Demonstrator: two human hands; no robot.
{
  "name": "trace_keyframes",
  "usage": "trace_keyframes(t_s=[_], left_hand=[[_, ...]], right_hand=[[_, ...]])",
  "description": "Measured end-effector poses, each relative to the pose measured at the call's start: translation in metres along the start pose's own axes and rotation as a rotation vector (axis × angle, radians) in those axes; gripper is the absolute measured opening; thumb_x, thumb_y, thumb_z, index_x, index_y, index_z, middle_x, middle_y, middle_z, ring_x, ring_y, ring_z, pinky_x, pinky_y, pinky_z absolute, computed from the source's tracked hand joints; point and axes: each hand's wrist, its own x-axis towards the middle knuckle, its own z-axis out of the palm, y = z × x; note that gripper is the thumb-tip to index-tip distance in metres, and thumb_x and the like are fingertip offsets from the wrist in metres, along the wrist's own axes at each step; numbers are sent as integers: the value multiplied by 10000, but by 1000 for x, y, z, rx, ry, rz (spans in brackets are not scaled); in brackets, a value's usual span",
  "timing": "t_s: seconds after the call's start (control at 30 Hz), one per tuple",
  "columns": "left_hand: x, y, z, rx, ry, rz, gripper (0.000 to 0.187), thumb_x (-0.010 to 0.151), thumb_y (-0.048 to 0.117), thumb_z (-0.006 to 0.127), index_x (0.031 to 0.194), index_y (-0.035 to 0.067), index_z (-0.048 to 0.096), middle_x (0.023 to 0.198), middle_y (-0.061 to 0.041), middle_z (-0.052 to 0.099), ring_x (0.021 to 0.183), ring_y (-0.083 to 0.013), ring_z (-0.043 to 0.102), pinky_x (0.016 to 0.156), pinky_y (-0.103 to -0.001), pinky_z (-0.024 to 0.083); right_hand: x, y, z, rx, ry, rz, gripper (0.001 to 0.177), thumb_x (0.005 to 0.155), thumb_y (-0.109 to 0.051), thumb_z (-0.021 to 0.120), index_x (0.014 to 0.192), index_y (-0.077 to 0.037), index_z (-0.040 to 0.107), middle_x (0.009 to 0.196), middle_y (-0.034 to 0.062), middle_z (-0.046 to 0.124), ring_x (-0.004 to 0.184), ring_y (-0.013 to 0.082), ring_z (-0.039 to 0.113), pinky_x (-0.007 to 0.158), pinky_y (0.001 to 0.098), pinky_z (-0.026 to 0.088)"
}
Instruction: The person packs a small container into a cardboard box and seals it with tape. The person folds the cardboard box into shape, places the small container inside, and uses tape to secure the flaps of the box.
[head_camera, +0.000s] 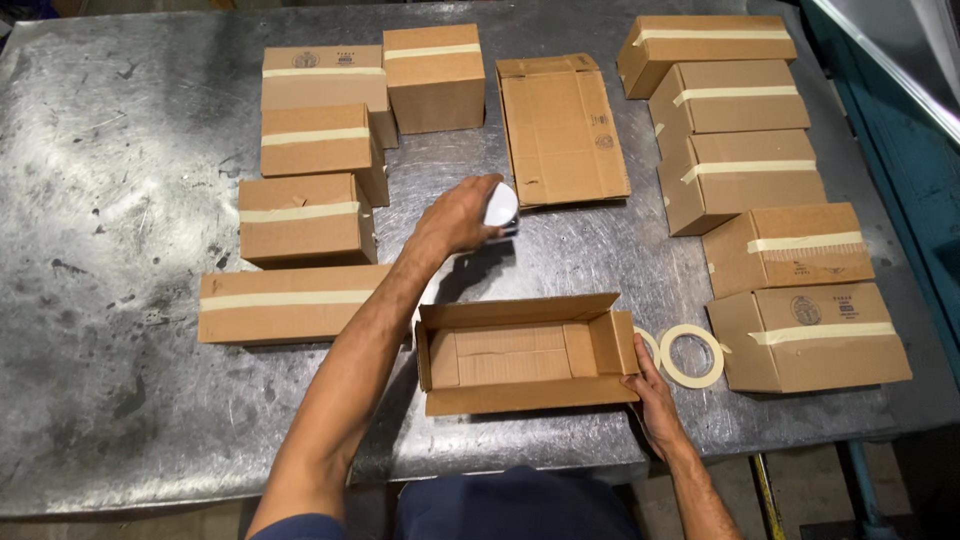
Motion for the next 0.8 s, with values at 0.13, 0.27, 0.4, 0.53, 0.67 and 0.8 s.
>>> trace_keyframes(t_s=[0.13,0.27,0.4,0.53,0.67,0.8], left_hand=[[56,-39,15,-5,36,-74,966,824,175,983,1606,86,422,1525,-240,608,1381,-461,589,1129,-598,503],[113,-90,53,-38,24,-154,912,760,166,1010,1509,119,492,1489,-204,609,1362,-469,596,1137,-548,487],[145,-114,76,-94,-31,-241,973,755,124,993,1569,139,459,1519,-213,579,1396,-455,590,1172,-514,466],[164,-127,90,-81,-54,-230,1035,756,126,997,1620,108,427,1564,-217,550,1433,-431,566,1212,-474,447],[162,-126,85,-90,-61,-239,1106,760,153,1012,1652,108,360,1641,-216,470,1501,-418,486,1246,-483,402],[119,-85,39,-229,-75,-354,1238,839,118,970,1775,221,166,1849,-133,117,1628,-503,223,1324,-687,242]], right_hand=[[5,1,-4,-90,-9,-16,881,924,-140,558,1751,-287,293,1879,-58,212,1674,183,281,1329,407,252],[10,4,-5,-28,21,66,874,951,-116,543,1770,-326,317,1812,-41,354,1406,238,494,1108,378,412],[4,-9,0,-159,12,31,902,908,-183,548,1758,-285,265,1878,-79,199,1731,156,179,1356,446,204],[11,6,-8,-118,16,71,873,941,-189,514,1769,-315,270,1872,-105,269,1175,251,566,1050,407,474],[14,8,-9,-52,13,85,896,928,-142,526,1776,-320,298,1806,-49,391,1345,278,538,1061,417,441],[12,3,-6,-2,25,105,899,959,-112,544,1798,-306,289,1659,67,517,1155,312,550,999,398,455]])
